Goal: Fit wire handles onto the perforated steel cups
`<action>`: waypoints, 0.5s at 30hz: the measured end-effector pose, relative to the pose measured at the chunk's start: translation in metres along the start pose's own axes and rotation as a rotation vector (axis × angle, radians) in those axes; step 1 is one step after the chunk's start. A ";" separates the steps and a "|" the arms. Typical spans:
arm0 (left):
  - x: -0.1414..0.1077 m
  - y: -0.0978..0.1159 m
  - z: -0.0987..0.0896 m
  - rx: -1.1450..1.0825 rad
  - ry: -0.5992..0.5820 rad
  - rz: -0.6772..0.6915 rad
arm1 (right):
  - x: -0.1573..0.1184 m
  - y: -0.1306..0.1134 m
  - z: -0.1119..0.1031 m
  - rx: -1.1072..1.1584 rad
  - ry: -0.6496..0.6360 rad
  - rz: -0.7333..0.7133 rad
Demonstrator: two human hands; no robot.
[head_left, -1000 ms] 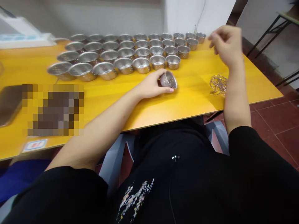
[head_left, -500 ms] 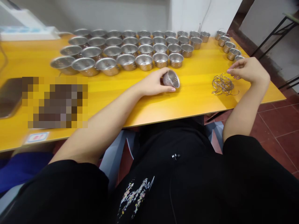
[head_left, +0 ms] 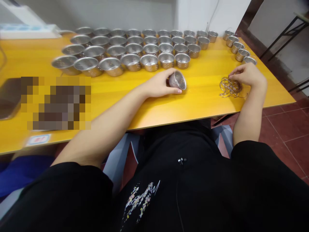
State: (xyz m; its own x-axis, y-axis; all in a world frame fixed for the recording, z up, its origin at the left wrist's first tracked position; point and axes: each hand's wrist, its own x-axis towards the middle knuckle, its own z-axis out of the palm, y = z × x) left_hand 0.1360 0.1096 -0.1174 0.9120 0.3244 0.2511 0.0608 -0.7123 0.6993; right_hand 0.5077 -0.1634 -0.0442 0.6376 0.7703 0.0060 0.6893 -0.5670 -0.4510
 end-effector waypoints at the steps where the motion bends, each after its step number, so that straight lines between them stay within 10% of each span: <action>1: 0.000 0.000 0.000 -0.007 -0.002 0.001 | 0.001 0.000 0.001 0.008 -0.006 0.000; 15: 0.002 -0.005 0.002 -0.045 -0.001 0.005 | 0.006 0.003 0.005 0.041 -0.040 0.059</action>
State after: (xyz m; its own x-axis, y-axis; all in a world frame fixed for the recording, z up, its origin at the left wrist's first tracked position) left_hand 0.1387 0.1130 -0.1218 0.9126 0.3200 0.2543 0.0374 -0.6850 0.7275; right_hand 0.5123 -0.1588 -0.0500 0.6620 0.7473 -0.0576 0.6353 -0.6002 -0.4860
